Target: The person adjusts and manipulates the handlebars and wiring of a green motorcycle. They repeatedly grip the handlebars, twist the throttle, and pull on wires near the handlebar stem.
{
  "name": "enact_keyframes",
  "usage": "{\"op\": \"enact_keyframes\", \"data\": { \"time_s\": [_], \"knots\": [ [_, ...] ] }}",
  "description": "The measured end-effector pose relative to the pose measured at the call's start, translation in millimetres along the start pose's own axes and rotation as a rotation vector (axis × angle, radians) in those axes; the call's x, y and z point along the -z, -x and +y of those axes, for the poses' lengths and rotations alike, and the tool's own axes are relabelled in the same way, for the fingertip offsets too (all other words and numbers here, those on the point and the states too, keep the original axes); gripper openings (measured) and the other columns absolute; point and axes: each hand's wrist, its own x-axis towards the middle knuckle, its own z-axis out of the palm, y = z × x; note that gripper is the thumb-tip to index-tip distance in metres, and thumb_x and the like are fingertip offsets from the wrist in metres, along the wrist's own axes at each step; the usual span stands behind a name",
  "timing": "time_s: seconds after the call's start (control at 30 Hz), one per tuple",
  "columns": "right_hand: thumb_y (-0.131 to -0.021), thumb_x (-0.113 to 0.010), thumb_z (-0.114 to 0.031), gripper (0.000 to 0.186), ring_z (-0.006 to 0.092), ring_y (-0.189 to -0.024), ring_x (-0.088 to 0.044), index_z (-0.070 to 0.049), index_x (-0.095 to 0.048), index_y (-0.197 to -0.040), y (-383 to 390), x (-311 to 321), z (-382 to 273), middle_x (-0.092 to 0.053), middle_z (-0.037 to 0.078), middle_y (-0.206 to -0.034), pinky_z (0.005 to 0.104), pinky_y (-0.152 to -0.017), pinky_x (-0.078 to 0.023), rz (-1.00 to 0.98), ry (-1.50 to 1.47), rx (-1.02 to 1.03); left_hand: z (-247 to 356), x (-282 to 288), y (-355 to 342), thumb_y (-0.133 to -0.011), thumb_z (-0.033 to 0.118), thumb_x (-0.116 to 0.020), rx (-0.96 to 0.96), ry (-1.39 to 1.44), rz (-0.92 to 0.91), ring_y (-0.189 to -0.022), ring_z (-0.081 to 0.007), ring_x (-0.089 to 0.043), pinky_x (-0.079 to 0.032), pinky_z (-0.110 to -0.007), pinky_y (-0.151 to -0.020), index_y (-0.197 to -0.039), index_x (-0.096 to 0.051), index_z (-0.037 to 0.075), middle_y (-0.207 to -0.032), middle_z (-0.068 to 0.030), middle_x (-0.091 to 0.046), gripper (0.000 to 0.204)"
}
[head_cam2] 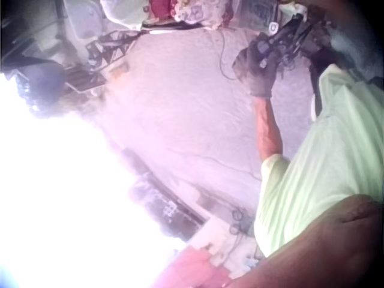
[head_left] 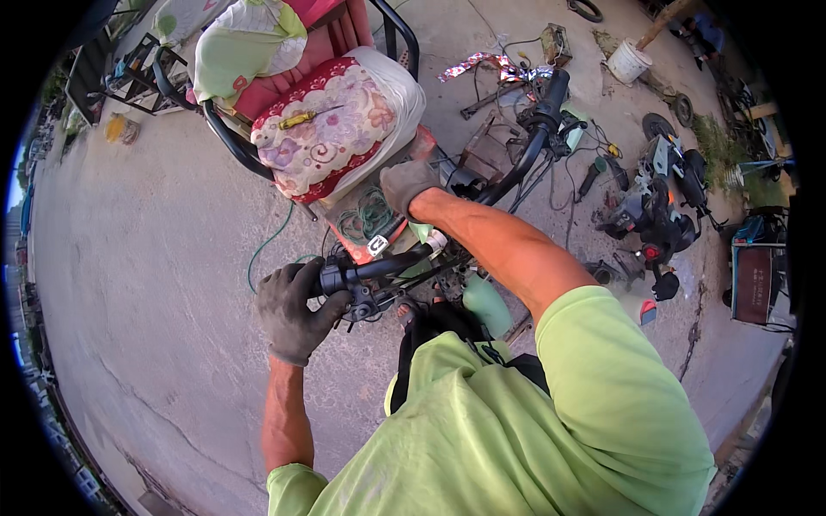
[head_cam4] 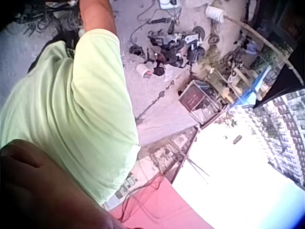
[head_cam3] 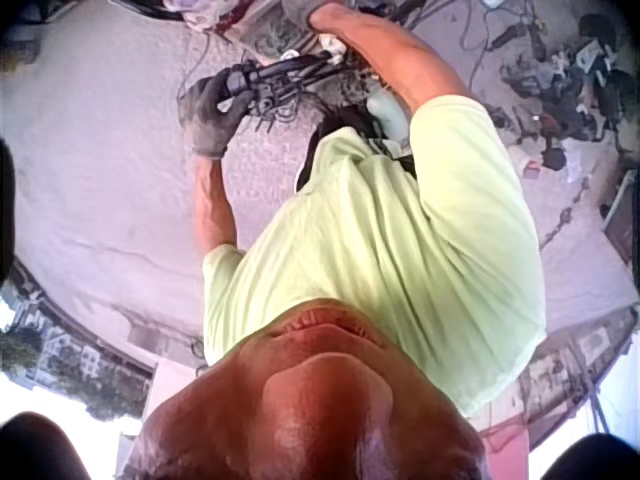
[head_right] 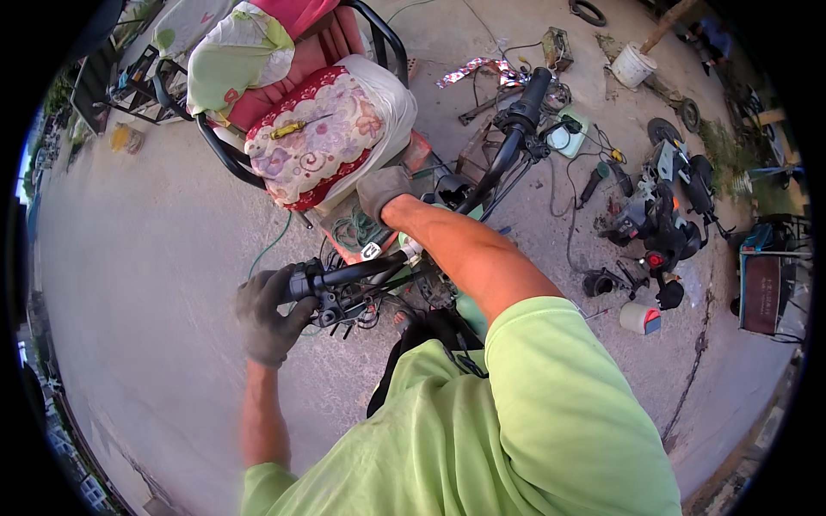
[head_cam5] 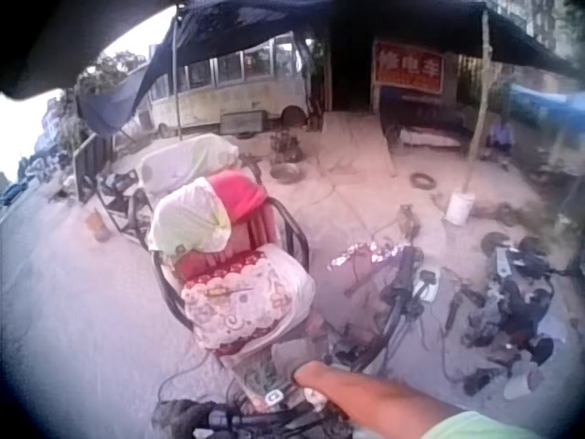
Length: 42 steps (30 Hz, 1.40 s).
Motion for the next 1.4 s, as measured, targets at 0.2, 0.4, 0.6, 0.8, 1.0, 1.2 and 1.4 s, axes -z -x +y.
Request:
{"op": "enact_keyframes", "data": {
  "time_s": [0.2, 0.4, 0.6, 0.8, 1.0, 1.2, 1.4],
  "knots": [
    [-0.094, -0.057, -0.032, 0.028, 0.0392, -0.09, -0.073, -0.012, -0.073, -0.105, 20.0, 27.7, 14.6, -0.076, 0.016, -0.095, 0.0537, -0.081, -0.055, -0.111, 0.075, 0.459, 0.8, 6.4, -2.7, -0.072, 0.039, -0.085, 0.051, 0.06, -0.035, -0.091, -0.0302, -0.065, -0.047, -0.043, -0.084, -0.114, -0.073, 0.006, -0.096, -0.0087, -0.07, 0.055],
    [-0.097, -0.058, -0.032, 0.029, 0.0399, -0.092, -0.072, -0.011, -0.07, -0.112, 24.9, 24.0, 33.2, -0.075, 0.019, -0.099, 0.0515, -0.082, -0.054, -0.148, 0.066, 0.235, -10.1, 2.9, 0.7, -0.072, 0.051, -0.084, 0.034, 0.051, -0.019, -0.084, -0.0298, -0.063, -0.046, -0.043, -0.082, -0.113, -0.074, 0.008, -0.091, -0.0077, -0.068, 0.06],
    [-0.094, -0.063, -0.03, 0.027, 0.0387, -0.098, -0.072, -0.011, -0.07, -0.113, 29.0, 27.4, 23.7, -0.075, 0.019, -0.102, 0.0493, -0.085, -0.055, -0.114, -0.037, 0.116, -10.2, 2.0, 9.3, -0.069, 0.048, -0.085, 0.041, 0.023, 0.02, -0.083, -0.0286, -0.064, -0.046, -0.043, -0.08, -0.112, -0.075, 0.009, -0.091, -0.0073, -0.068, 0.058],
    [-0.09, -0.07, -0.037, 0.036, 0.0364, -0.107, -0.071, -0.01, -0.074, -0.113, 17.9, 26.5, 30.2, -0.074, 0.017, -0.113, 0.0462, -0.093, -0.054, -0.186, -0.12, 0.014, -8.5, -0.4, 9.8, -0.071, 0.049, -0.085, 0.067, 0.048, -0.009, -0.083, -0.0288, -0.064, -0.046, -0.043, -0.081, -0.113, -0.075, 0.009, -0.09, -0.0073, -0.068, 0.058],
    [-0.09, -0.068, -0.035, 0.033, 0.0369, -0.101, -0.071, -0.009, -0.075, -0.109, 13.4, 15.4, 42.8, -0.076, 0.018, -0.103, 0.046, -0.089, -0.055, -0.122, -0.261, 0.122, -6.9, 6.1, 7.1, -0.074, 0.048, -0.083, 0.063, 0.02, 0.001, -0.085, -0.0292, -0.064, -0.045, -0.043, -0.083, -0.112, -0.075, 0.009, -0.09, -0.0073, -0.068, 0.055],
    [-0.095, -0.066, -0.048, 0.046, 0.036, -0.102, -0.071, -0.006, -0.073, -0.112, 35.2, 28.3, 44.8, -0.076, 0.018, -0.104, 0.0461, -0.09, -0.054, -0.072, -0.289, 0.138, -7.7, 2.2, 5.0, -0.072, 0.04, -0.085, 0.078, 0.047, -0.032, -0.089, -0.0298, -0.064, -0.046, -0.044, -0.084, -0.113, -0.074, 0.008, -0.092, -0.0076, -0.068, 0.053],
    [-0.097, -0.061, -0.051, 0.048, 0.0385, -0.105, -0.07, -0.008, -0.073, -0.114, 54.7, 37.6, 44.1, -0.074, 0.019, -0.111, 0.0487, -0.092, -0.053, -0.154, -0.38, -0.072, 0.9, -0.9, -0.2, -0.071, 0.042, -0.085, 0.058, 0.054, 0.008, -0.085, -0.0284, -0.065, -0.044, -0.043, -0.082, -0.111, -0.074, 0.008, -0.091, -0.0073, -0.068, 0.054]
  ]
}}
